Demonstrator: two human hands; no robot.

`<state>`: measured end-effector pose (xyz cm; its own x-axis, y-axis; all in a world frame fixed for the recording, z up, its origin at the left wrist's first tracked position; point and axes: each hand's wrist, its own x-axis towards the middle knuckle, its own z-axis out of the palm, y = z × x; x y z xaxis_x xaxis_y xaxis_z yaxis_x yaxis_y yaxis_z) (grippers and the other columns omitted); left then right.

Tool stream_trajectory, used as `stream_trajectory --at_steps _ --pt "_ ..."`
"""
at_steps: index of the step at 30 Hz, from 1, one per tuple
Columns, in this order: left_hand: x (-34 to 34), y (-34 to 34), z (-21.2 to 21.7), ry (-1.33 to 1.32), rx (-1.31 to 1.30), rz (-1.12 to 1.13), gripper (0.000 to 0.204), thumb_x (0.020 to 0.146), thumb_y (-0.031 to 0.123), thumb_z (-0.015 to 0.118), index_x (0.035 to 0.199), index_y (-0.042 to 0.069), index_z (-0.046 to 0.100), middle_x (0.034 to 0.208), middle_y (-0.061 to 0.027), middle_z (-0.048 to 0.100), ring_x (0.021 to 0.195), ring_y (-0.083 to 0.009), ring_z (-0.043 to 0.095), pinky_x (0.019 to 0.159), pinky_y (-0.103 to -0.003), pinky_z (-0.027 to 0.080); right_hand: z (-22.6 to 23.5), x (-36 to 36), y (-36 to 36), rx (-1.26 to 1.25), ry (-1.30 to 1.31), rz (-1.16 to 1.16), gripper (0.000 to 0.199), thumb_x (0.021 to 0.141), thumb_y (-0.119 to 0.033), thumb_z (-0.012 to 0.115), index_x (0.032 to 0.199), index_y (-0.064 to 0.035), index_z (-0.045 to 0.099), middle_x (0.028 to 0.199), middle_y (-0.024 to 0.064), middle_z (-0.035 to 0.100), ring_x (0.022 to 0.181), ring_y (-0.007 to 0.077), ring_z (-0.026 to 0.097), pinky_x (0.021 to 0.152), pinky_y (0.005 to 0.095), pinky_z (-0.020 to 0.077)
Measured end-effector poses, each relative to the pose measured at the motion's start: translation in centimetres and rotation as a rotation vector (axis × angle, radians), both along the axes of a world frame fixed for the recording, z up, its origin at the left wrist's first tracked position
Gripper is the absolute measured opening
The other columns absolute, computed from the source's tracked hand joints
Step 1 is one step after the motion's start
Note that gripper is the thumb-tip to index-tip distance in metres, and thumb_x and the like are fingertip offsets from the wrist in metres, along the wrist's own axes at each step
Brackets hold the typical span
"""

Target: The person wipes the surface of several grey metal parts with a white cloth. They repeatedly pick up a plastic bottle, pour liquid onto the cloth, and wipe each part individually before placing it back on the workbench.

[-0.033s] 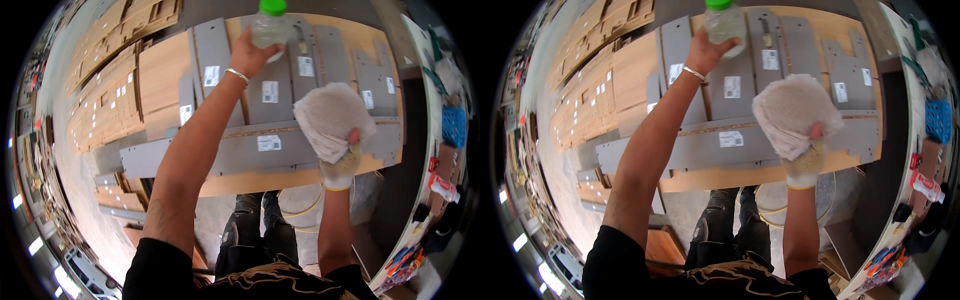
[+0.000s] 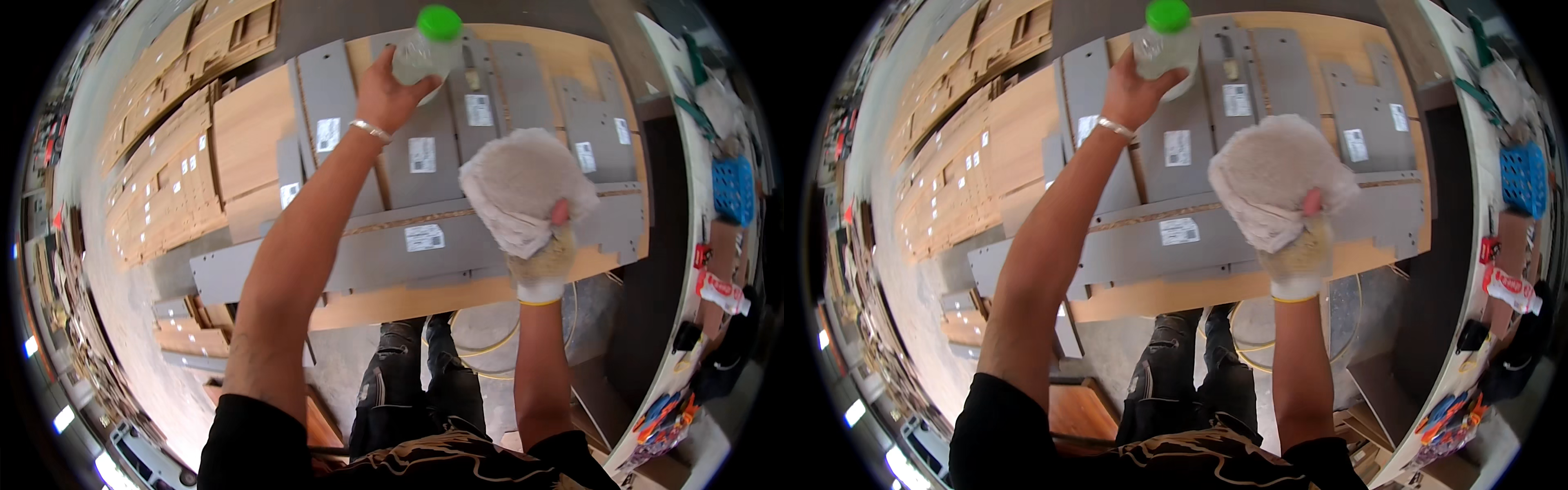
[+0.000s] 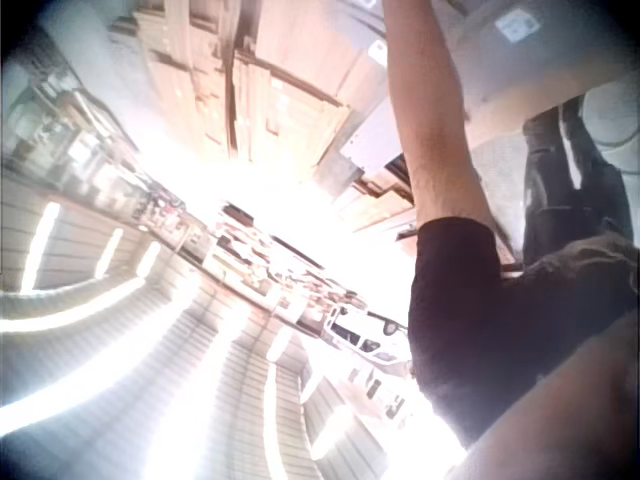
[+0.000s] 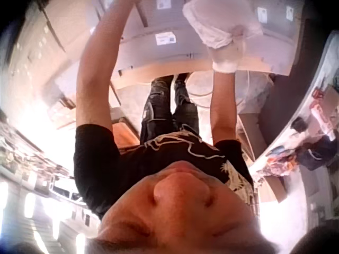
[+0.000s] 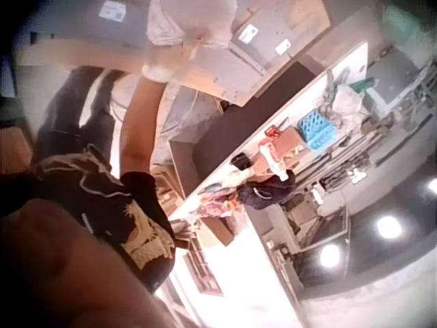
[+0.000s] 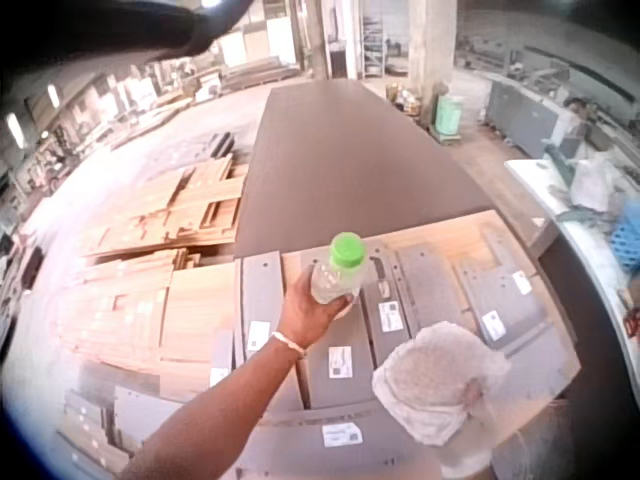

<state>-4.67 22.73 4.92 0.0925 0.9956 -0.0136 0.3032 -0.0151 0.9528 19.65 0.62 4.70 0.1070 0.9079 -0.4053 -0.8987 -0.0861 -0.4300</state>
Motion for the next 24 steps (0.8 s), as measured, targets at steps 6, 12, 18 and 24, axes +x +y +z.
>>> stream_trajectory --at_steps 6,12,18,24 --pt "0.2 -3.1 5.1 0.967 0.800 -0.293 0.045 0.066 0.001 0.079 0.109 0.010 0.067 0.117 -0.0063 0.071 0.118 -0.0281 0.064 0.111 -0.048 0.045 0.6 -0.4 1.6 0.051 0.244 0.032 0.066 0.109 -0.039 0.059 0.162 -0.0095 0.033 0.161 0.0176 0.042 0.147 0.0379 0.043 0.122 0.0580 0.0387" --pt "-1.3 -3.3 7.6 1.174 0.929 -0.345 0.038 0.069 -0.003 0.072 0.104 0.012 0.067 0.113 -0.0026 0.069 0.116 -0.0248 0.063 0.109 -0.051 0.044 0.7 -3.7 2.5 0.018 0.212 0.018 0.065 0.109 -0.035 0.058 0.164 -0.0120 0.030 0.162 0.0171 0.039 0.150 0.0376 0.039 0.125 0.0585 0.0342" --pt "-3.7 -3.7 6.8 1.144 0.863 -0.280 0.035 0.071 -0.003 0.070 0.103 0.012 0.067 0.105 -0.0016 0.069 0.111 -0.0236 0.065 0.108 -0.051 0.044 1.7 -5.2 3.9 0.066 0.158 0.086 0.066 0.108 -0.039 0.061 0.162 -0.0111 0.033 0.159 0.0163 0.043 0.147 0.0372 0.044 0.123 0.0570 0.0385" --pt "-4.6 -2.3 3.5 0.977 0.860 -0.164 0.045 0.068 0.006 0.081 0.112 0.012 0.071 0.121 -0.0021 0.073 0.120 -0.0253 0.065 0.106 -0.049 0.045 0.7 -4.3 5.0 0.108 0.205 0.121 0.072 0.105 -0.043 0.067 0.160 -0.0094 0.035 0.158 0.0149 0.045 0.144 0.0366 0.047 0.120 0.0551 0.0430"
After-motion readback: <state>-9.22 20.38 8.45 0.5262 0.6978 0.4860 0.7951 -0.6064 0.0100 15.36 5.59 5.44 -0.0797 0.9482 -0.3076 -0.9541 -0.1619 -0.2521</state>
